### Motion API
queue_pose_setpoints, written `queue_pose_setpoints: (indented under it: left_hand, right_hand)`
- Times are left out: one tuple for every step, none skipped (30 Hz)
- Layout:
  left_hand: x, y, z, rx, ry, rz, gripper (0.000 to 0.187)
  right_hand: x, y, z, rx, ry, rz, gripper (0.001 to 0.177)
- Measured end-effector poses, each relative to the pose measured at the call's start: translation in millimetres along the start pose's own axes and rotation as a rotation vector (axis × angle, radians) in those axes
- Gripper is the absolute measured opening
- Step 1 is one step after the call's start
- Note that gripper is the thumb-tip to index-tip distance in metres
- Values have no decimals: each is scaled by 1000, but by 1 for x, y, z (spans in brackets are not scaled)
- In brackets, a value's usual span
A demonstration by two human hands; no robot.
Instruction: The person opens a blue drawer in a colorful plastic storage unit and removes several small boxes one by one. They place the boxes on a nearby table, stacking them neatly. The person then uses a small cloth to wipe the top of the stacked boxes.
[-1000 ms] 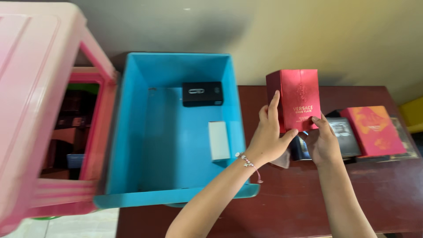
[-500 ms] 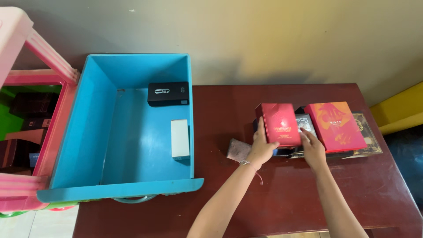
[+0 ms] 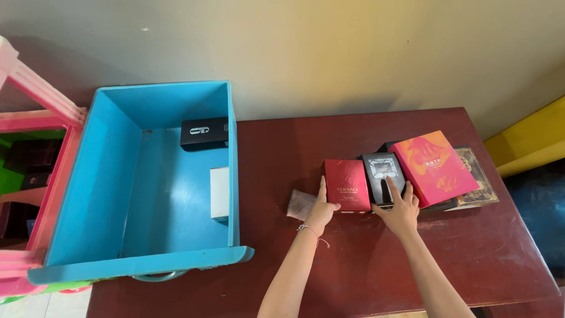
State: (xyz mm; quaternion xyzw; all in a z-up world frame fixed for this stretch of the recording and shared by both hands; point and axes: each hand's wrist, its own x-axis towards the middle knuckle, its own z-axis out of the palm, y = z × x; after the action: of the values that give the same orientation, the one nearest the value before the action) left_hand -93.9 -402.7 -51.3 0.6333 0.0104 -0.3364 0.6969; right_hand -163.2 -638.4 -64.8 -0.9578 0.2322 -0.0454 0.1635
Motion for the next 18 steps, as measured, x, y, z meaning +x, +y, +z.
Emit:
queue_pose_setpoints:
  left_hand:
    - [1, 0, 0, -19, 2, -13, 102]
    - [3, 0, 1, -38, 5, -27, 102]
    - [5, -1, 2, -59, 2, -37, 102]
    - [6, -1, 3, -79, -1, -47, 102]
    - [7, -1, 2, -100, -1, -57, 102]
    - [8, -1, 3, -103, -3, -32, 102]
    - [8, -2, 5, -106, -2, -6, 101]
    - [8, -2, 8, -109, -2, 19, 101]
    - [10, -2, 12, -128, -3, 17, 100]
    - [11, -1, 16, -147, -4, 14, 100]
    - [12, -1, 19, -166, -4, 14, 99]
    - [14, -1, 21, -122, 18, -21, 99]
    - [15, -2, 23, -77, 42, -55, 99]
    - [17, -4, 23, -32, 66, -90, 99]
    - [20, -7, 24, -53, 64, -57, 100]
    - [24, -11, 25, -74, 61, -24, 101]
    - [27, -15, 25, -95, 56, 8, 102]
    - [31, -20, 23, -144, 36, 23, 104]
  right_hand:
    - [2, 0, -1, 97, 17, 13, 99]
    - [6, -1, -3, 195, 35, 26, 96]
    - [9, -1, -5, 292, 51, 39, 92]
    - [10, -1, -9, 359, 53, 53, 89]
    - [11, -3, -14, 427, 53, 66, 85]
    - [10, -7, -18, 496, 54, 80, 81]
    - [8, -14, -21, 435, 80, 27, 82]
    - [6, -21, -24, 374, 106, -26, 83]
    - [3, -27, -28, 311, 133, -79, 83]
    - [0, -34, -31, 281, 125, -106, 83]
    - [-4, -41, -33, 252, 117, -134, 82]
    - [-6, -46, -37, 223, 109, -162, 82]
    - [-8, -49, -40, 227, 85, -163, 83]
    - [-8, -51, -42, 231, 61, -164, 84]
    - [-8, -52, -43, 232, 37, -164, 85]
    - [-6, -51, -44, 307, -5, -139, 78]
    - [-2, -49, -45, 380, -46, -112, 71]
    - [1, -47, -45, 454, -88, -85, 64]
